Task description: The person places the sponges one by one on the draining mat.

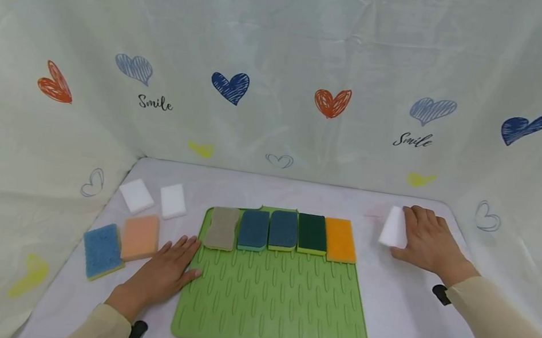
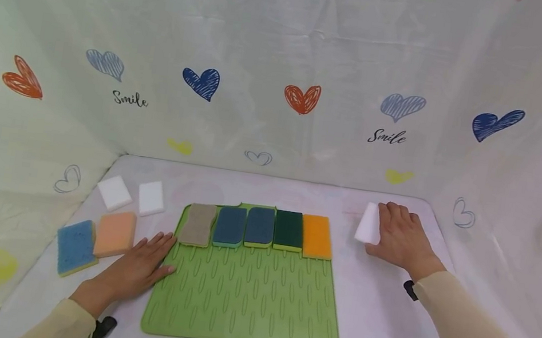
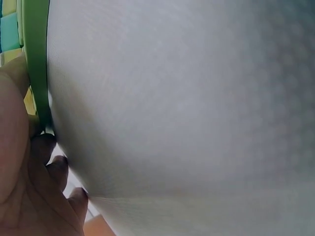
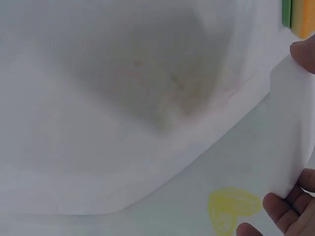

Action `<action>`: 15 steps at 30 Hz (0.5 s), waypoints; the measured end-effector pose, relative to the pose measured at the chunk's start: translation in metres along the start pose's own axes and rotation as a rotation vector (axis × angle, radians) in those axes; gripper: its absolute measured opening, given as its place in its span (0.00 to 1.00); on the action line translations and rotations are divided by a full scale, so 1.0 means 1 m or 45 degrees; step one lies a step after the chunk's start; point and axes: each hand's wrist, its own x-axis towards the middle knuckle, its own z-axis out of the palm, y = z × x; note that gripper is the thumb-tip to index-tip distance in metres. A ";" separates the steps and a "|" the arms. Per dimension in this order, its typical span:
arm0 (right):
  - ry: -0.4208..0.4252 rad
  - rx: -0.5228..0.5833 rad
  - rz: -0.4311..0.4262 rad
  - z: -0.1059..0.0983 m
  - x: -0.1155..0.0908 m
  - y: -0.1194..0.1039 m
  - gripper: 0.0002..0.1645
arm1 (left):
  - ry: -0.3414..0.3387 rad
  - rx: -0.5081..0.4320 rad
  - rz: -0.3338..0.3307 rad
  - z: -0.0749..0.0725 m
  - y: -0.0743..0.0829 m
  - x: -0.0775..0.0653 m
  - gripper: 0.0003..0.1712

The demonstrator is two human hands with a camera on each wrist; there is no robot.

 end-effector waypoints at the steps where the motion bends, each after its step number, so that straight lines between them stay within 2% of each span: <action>1: 0.007 -0.001 -0.008 -0.002 0.002 -0.004 0.61 | -0.002 0.001 -0.001 0.000 0.000 0.000 0.41; 8: 0.055 0.030 -0.034 -0.011 0.014 -0.029 0.59 | -0.002 0.016 -0.008 0.001 0.000 0.000 0.41; 15: 0.058 0.074 -0.046 -0.022 0.022 -0.058 0.59 | 0.004 0.012 -0.007 0.002 -0.001 0.000 0.41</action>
